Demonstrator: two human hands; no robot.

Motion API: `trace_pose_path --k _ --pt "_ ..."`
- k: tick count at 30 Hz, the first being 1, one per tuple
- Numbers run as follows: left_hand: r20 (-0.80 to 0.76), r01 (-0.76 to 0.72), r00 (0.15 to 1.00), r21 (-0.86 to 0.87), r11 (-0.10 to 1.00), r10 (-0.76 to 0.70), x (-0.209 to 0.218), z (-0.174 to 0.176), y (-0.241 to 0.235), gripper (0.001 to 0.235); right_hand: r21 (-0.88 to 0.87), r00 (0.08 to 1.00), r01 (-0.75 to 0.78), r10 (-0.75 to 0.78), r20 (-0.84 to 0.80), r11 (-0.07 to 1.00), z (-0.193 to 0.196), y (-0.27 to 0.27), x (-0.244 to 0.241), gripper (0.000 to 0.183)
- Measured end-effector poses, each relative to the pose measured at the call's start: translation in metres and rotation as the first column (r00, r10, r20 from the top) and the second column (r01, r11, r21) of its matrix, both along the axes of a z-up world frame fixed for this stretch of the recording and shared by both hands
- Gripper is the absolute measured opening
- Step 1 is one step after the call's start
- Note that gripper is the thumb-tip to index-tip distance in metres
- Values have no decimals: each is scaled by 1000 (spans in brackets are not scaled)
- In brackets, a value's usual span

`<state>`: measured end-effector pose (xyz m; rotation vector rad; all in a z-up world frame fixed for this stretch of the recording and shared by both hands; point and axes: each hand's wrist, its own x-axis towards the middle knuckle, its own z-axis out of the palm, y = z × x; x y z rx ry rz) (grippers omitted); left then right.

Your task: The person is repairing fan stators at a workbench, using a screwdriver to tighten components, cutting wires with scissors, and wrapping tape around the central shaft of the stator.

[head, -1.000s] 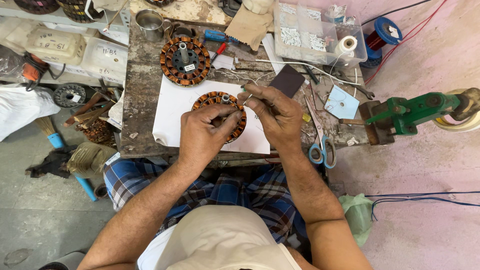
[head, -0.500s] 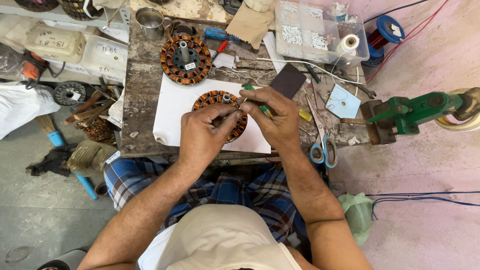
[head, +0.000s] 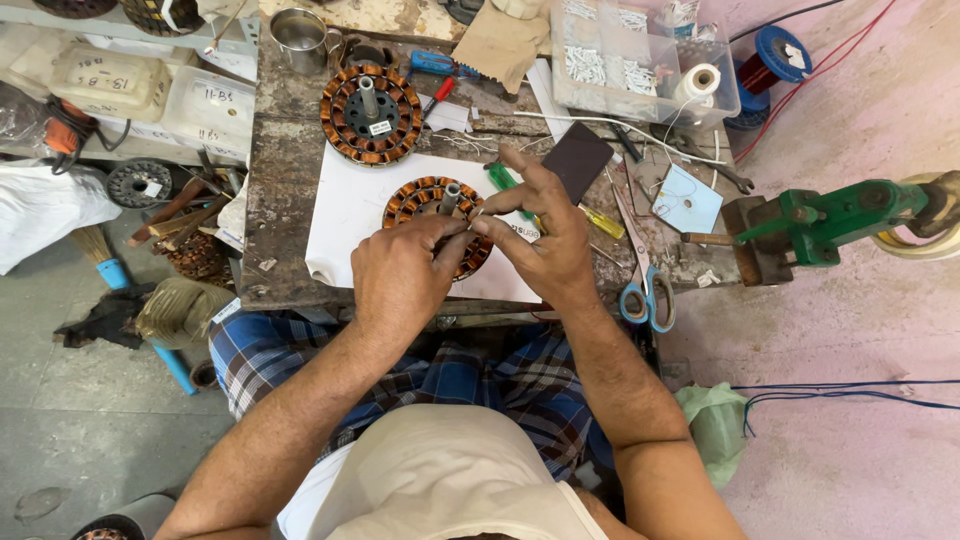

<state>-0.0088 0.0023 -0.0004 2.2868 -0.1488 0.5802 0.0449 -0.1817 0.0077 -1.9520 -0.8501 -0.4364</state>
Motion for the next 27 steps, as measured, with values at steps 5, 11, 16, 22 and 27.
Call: trace_pose_path --k 5,11,16,22,27 --pt "25 -25 999 161 987 22 -12 17 7 15 13 998 -14 15 -58 1000 -6 1 -1 90" --pt "154 62 985 105 992 -78 -14 40 7 30 -93 1000 10 -10 10 996 -10 0 -2 100" --pt "139 47 988 190 981 -74 0 31 6 14 -149 1000 -9 5 -23 989 -15 1 1 107" --pt "213 44 973 215 976 -91 1 21 7 10 -142 996 -57 47 -72 988 -13 1 -1 108" --pt "200 58 974 213 975 -102 2 21 7 11 -150 995 -49 35 -96 987 -15 -2 0 113"
